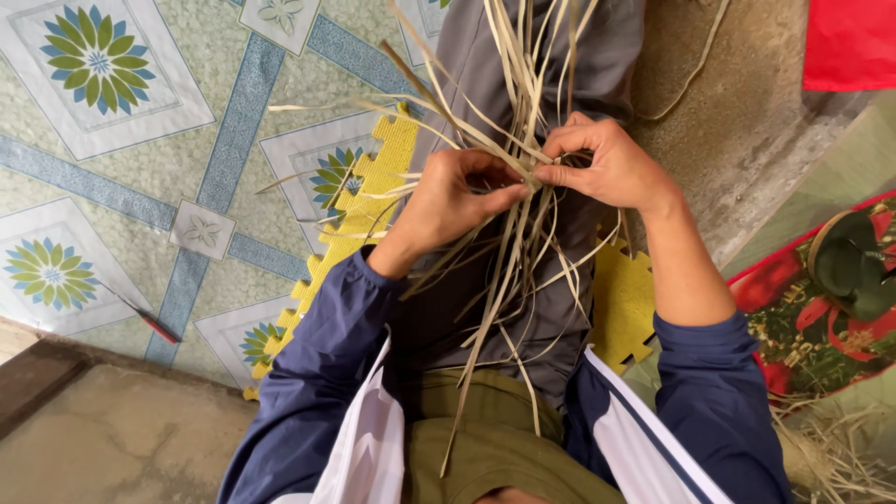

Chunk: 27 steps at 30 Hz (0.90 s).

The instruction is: Weaving thin strips of natural fiber into a circular pattern to create a structured object

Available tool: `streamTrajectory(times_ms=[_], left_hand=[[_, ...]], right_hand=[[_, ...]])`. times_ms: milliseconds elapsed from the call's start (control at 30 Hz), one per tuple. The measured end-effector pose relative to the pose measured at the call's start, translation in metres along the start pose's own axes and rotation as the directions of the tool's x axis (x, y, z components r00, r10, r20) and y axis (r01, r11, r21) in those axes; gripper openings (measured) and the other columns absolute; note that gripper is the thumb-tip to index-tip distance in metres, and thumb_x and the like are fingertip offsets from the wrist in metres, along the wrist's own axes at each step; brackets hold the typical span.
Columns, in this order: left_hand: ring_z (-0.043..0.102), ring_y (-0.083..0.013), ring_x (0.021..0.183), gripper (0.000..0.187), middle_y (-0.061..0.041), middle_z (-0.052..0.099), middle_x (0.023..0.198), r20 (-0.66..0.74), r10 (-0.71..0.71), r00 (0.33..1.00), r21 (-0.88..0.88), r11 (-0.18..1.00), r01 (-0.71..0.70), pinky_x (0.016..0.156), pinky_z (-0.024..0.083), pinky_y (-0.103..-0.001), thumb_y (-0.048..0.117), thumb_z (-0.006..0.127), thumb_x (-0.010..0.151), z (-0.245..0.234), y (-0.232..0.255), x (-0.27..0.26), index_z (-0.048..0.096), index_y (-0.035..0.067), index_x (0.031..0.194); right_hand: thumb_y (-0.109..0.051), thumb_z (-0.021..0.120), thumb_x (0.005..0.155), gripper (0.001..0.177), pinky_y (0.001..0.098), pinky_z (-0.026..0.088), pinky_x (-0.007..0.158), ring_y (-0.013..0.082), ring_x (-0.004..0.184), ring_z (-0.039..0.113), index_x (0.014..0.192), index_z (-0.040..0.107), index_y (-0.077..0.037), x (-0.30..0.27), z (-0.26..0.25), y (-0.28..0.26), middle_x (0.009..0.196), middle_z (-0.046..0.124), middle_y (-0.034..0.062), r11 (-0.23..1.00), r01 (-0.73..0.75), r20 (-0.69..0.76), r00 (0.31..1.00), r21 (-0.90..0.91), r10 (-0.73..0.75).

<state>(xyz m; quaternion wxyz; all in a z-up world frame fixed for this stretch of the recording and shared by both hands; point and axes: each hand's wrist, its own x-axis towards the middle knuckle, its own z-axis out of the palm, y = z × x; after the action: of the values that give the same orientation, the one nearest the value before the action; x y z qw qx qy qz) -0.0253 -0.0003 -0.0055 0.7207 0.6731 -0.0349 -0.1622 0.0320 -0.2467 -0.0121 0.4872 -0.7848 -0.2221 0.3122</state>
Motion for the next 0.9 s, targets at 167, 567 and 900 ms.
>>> streamTrajectory(times_ms=[167,567,900], left_hand=[[0.074,-0.0187,0.065,0.024,-0.011,0.075,0.068,-0.114,-0.048,0.992,0.057,0.997,0.055,0.061,0.056,-0.029,0.027,0.085,0.084,0.013,0.009,-0.003,0.078,0.004,0.082],[0.075,-0.0198,0.072,0.016,-0.007,0.073,0.069,-0.169,0.017,0.985,0.085,0.996,-0.003,0.066,0.057,-0.028,0.023,0.083,0.085,0.031,0.021,-0.004,0.079,0.007,0.083],[0.074,-0.0272,0.076,0.020,-0.006,0.074,0.079,-0.211,0.038,0.977,0.172,0.985,-0.001,0.077,0.057,-0.036,0.025,0.085,0.084,0.031,0.017,-0.008,0.077,0.008,0.076]], right_hand=[[-0.023,0.084,0.092,0.014,0.0316,0.042,0.091,0.0157,0.088,0.055,0.089,0.077,-0.011,-0.007,0.003,-0.011,0.089,0.071,0.0004,1.000,-0.007,-0.020,1.000,-0.005,0.007],[-0.025,0.086,0.094,0.019,0.0323,0.045,0.086,0.0107,0.087,0.053,0.095,0.077,-0.008,-0.001,0.010,-0.017,0.085,0.062,0.0053,0.994,-0.067,-0.124,0.989,0.085,0.077],[-0.017,0.081,0.097,0.011,0.0289,0.050,0.084,0.0072,0.084,0.060,0.097,0.077,-0.006,-0.011,0.011,-0.029,0.085,0.071,0.0016,0.960,-0.133,-0.115,0.980,0.248,0.165]])
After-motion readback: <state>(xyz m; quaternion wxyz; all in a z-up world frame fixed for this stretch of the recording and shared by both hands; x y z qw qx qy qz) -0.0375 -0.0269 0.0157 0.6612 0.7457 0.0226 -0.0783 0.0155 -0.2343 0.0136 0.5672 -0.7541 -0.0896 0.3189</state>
